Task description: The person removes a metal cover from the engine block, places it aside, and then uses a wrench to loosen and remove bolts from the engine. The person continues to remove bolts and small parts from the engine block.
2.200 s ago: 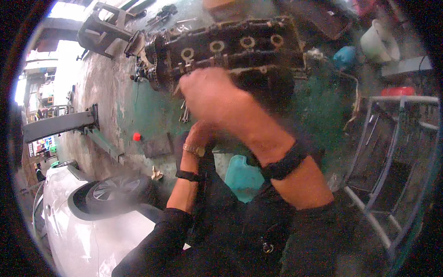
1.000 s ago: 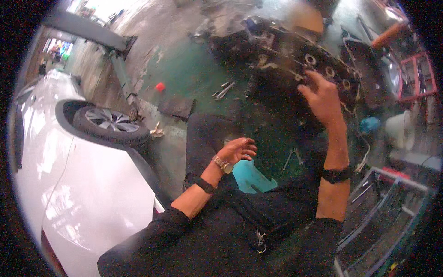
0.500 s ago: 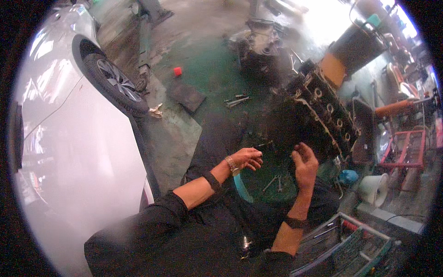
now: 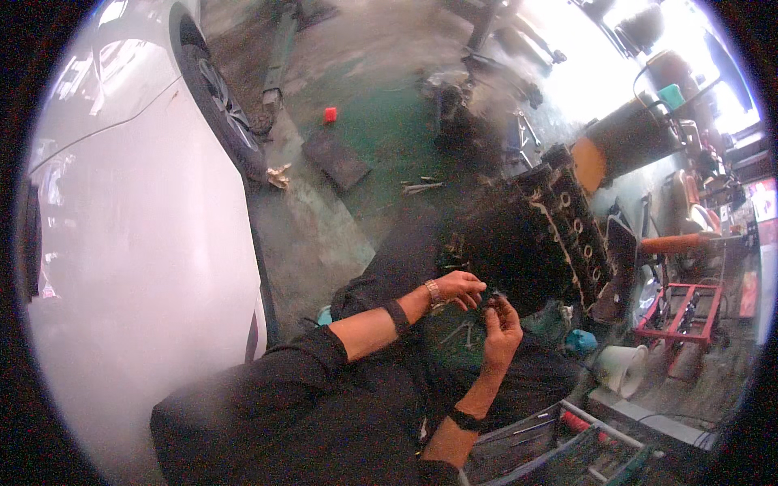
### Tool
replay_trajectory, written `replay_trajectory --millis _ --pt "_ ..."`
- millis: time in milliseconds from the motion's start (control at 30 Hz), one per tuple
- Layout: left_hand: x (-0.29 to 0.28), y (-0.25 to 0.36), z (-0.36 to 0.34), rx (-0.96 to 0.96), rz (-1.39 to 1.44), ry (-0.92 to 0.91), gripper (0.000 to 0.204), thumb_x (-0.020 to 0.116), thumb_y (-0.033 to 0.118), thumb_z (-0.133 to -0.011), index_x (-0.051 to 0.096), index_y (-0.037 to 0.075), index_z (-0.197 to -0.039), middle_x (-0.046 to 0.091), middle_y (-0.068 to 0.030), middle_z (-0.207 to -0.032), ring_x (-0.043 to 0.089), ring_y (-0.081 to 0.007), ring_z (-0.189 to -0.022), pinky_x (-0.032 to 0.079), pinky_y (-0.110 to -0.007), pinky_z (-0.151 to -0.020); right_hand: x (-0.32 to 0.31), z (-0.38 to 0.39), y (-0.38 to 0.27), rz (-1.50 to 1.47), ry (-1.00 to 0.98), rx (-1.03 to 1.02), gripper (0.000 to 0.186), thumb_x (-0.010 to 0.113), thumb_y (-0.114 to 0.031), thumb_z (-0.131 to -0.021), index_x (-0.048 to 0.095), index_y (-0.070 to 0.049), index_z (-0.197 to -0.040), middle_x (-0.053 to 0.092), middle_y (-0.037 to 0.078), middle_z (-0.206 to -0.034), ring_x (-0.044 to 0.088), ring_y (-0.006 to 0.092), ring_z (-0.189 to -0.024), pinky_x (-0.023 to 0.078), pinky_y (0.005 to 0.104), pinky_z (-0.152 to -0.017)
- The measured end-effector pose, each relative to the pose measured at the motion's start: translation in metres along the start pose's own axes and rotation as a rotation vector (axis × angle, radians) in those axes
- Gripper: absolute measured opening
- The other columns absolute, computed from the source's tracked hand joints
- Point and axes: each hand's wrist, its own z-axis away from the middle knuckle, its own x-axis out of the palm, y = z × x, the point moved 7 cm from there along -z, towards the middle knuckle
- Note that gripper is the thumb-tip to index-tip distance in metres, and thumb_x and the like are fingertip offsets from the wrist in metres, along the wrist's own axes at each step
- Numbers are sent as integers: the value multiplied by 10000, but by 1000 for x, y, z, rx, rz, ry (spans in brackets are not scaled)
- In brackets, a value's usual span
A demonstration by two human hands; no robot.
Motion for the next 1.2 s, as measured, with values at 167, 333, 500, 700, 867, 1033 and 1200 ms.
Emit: replay_trajectory --millis 167,333,500,700,867,1033,1200 --pt "10 -3 -1 -16 -8 -16 522 635 438 -865 547 -6 -1125 642 -155 -982 659 -242 -805 559 -369 -665 -3 9 3 -59 48 4 309 607 -40 -897 557 36 -1192 632 98 -1103 598 173 -995 478 300 -877" --pt "3 -1 0 -31 16 0 473 606 385 -895 520 0 -1156 636 -134 -978 650 -219 -806 552 -354 -669 -1 14 16 -93 85 -1 248 589 -56 -912 581 6 -1151 644 61 -1026 613 139 -877 508 270 -785" --pt "-10 5 9 -24 11 69 431 587 367 -911 530 10 -1146 637 -125 -981 647 -210 -806 549 -336 -673 5 6 20 -124 44 64 285 607 -40 -895 564 41 -1165 633 100 -1075 606 167 -969 487 285 -858" --pt "-21 17 27 -23 12 159 411 577 373 -918 540 28 -1138 636 -107 -976 637 -203 -830 545 -342 -695 23 -6 30 -151 -11 75 285 604 -42 -895 560 42 -1164 631 107 -1081 599 179 -997 481 291 -872" --pt "-11 32 29 57 -7 120 403 566 360 -928 538 20 -1142 659 -125 -986 652 -205 -836 540 -338 -696 23 -18 38 -172 37 124 266 595 -74 -909 566 32 -1151 607 97 -1102 591 170 -975 482 297 -839" --pt "-32 17 23 -44 118 230 369 566 356 -926 555 18 -1074 659 -107 -959 652 -180 -787 535 -296 -641 36 -33 61 -130 52 218 274 594 -67 -903 556 37 -1154 614 99 -1086 594 170 -958 487 296 -829" --pt "-68 4 13 -64 245 376 340 520 374 -949 591 44 -993 636 -51 -854 613 -147 -729 510 -285 -622 67 -56 94 -151 -2 301 270 599 -51 -896 552 38 -1146 628 90 -1059 602 159 -933 495 286 -822"
